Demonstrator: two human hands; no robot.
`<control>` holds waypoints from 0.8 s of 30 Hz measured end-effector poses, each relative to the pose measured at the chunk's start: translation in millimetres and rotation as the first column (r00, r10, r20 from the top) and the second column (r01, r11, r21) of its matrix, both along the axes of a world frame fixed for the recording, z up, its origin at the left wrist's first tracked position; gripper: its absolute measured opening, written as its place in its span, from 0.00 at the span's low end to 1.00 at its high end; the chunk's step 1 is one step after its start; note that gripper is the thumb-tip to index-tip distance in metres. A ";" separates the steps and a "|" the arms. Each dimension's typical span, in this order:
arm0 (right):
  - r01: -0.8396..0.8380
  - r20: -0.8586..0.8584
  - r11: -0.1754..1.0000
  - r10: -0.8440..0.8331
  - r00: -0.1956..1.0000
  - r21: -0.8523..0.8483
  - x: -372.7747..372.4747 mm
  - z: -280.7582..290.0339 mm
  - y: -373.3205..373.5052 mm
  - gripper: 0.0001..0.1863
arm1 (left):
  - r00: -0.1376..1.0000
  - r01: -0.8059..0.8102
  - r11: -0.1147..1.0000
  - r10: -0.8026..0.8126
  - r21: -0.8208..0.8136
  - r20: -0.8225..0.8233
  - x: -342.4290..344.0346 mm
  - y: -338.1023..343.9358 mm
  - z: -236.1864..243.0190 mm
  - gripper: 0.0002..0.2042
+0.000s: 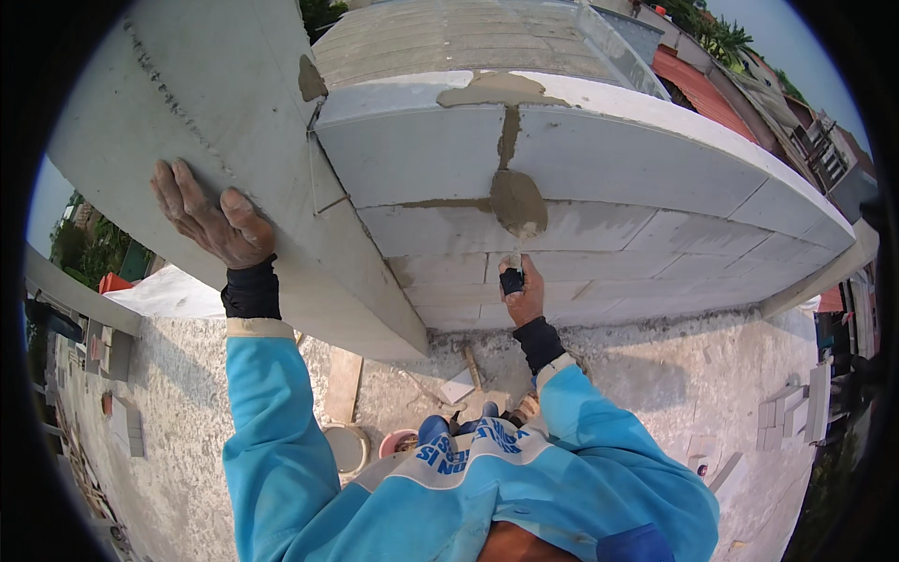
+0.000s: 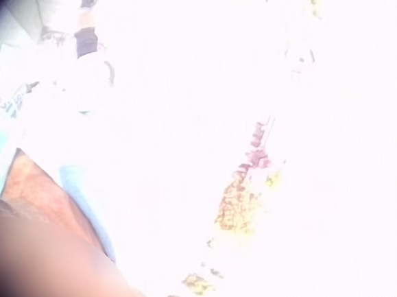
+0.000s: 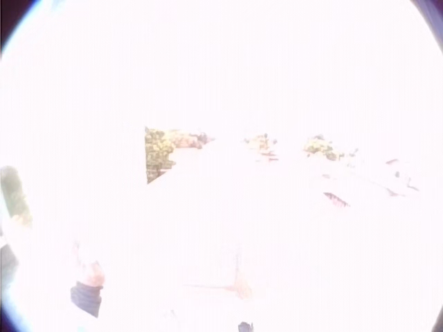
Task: The person cuts a white tile with a hand saw, then applies mortar to the wall and the tile back using a trowel. They place the tile on the wall, tap it into position with a hammer, and apply grout into the joints between tiles.
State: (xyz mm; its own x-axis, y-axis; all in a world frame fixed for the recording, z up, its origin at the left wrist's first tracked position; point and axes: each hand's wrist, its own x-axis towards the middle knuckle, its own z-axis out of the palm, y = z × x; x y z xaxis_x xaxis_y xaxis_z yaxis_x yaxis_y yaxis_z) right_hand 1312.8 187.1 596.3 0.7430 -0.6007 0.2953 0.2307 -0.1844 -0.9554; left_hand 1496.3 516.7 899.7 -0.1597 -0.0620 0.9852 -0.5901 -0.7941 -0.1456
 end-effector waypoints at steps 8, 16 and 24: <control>0.189 -0.023 0.977 -0.192 0.981 -0.101 -32.9 -23.1 -17.2 0.07 | 1.000 -0.007 1.000 0.007 -0.010 -0.001 2.4 0.7 -0.7 0.30; 0.143 -0.082 0.571 -0.350 0.933 -0.808 -36.6 87.9 -45.7 0.12 | 1.000 0.023 1.000 -0.023 -0.016 -0.001 3.6 1.7 -1.4 0.29; 0.510 0.202 0.556 -0.522 0.829 -0.657 -67.0 172.1 -66.0 0.13 | 1.000 0.028 0.999 -0.029 -0.038 -0.012 7.7 5.5 -5.4 0.30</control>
State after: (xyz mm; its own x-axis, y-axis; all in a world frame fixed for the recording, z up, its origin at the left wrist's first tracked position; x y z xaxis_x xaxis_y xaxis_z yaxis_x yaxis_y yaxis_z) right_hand 1245.8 121.1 768.4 0.3777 -0.5303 0.7590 -0.1233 -0.8413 -0.5264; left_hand 1504.0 522.2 894.3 -0.1488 -0.0205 0.9887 -0.6141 -0.7817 -0.1086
